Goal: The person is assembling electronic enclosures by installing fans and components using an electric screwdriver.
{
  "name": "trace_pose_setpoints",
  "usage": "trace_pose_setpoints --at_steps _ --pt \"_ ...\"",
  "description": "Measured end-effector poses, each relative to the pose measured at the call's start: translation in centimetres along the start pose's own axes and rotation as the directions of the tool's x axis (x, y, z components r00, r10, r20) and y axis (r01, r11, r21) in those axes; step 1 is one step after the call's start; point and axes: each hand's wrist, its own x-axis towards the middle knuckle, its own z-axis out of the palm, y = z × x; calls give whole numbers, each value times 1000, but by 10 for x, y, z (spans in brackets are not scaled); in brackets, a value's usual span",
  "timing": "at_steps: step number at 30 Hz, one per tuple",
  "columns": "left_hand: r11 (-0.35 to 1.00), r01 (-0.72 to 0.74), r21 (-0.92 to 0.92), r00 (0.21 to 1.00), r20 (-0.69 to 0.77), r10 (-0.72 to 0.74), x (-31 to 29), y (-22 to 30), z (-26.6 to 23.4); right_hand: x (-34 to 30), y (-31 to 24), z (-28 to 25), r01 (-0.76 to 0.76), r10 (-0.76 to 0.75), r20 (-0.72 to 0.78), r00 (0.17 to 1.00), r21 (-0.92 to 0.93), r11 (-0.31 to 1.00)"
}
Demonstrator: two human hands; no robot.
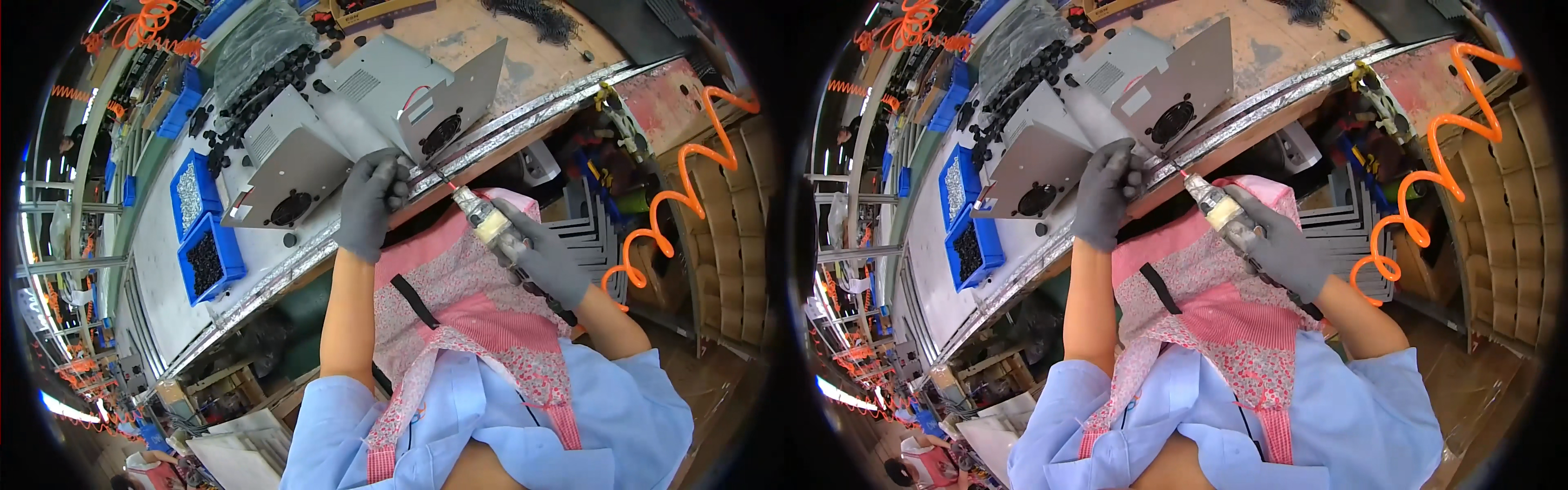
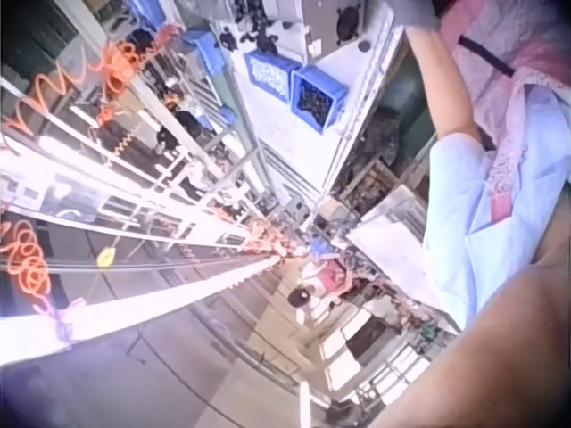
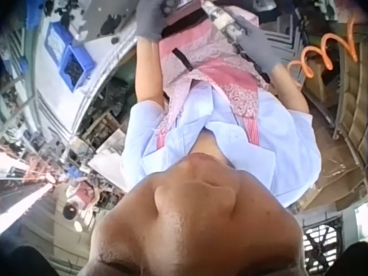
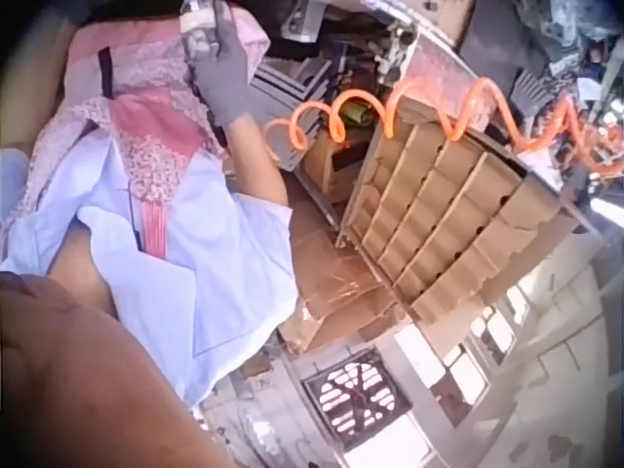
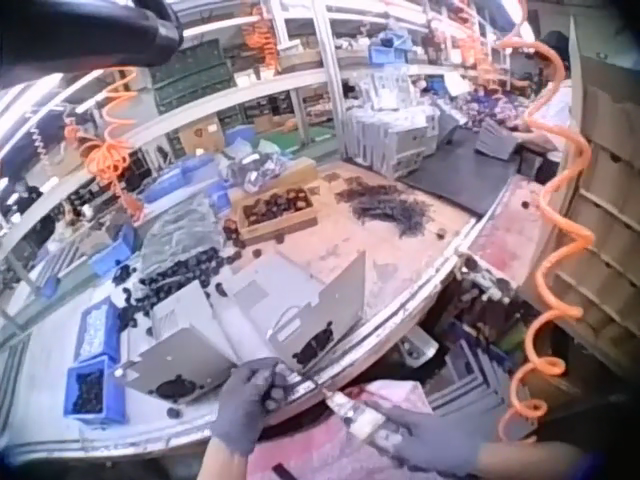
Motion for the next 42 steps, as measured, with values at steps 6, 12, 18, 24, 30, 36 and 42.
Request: trace_pose_setpoints --at_steps 6,12,18,24,30,36,42 --pt "961 66 268 993 72 -89 7 13 13 12 14 1 19 -17 -21 1000 100 995" --pt "934 92 346 993 34 -110 16 11 18 18 -4 -2 -50 47 28 999 114 992" --pt "960 67 272 990 105 -99 23 5 10 27 5 2 0 -2 8 1000 148 989" --pt "687 232 -689 972 132 -195 32 4 -18 24 13 -3 99 -99 -2 995 71 993" --pt "579 277 -767 960 252 -126 -2 -7 -19 1 -13 4 -126 124 44 991 61 990" --pt "714 253 -652 964 235 -126 -21 -6 -19 -3 -11 9 17 -20 58 998 57 998" --pt "737 322 -594 928 352 -122 -19 -23 -32 -14 -24 13 33 -47 132 990 107 994"
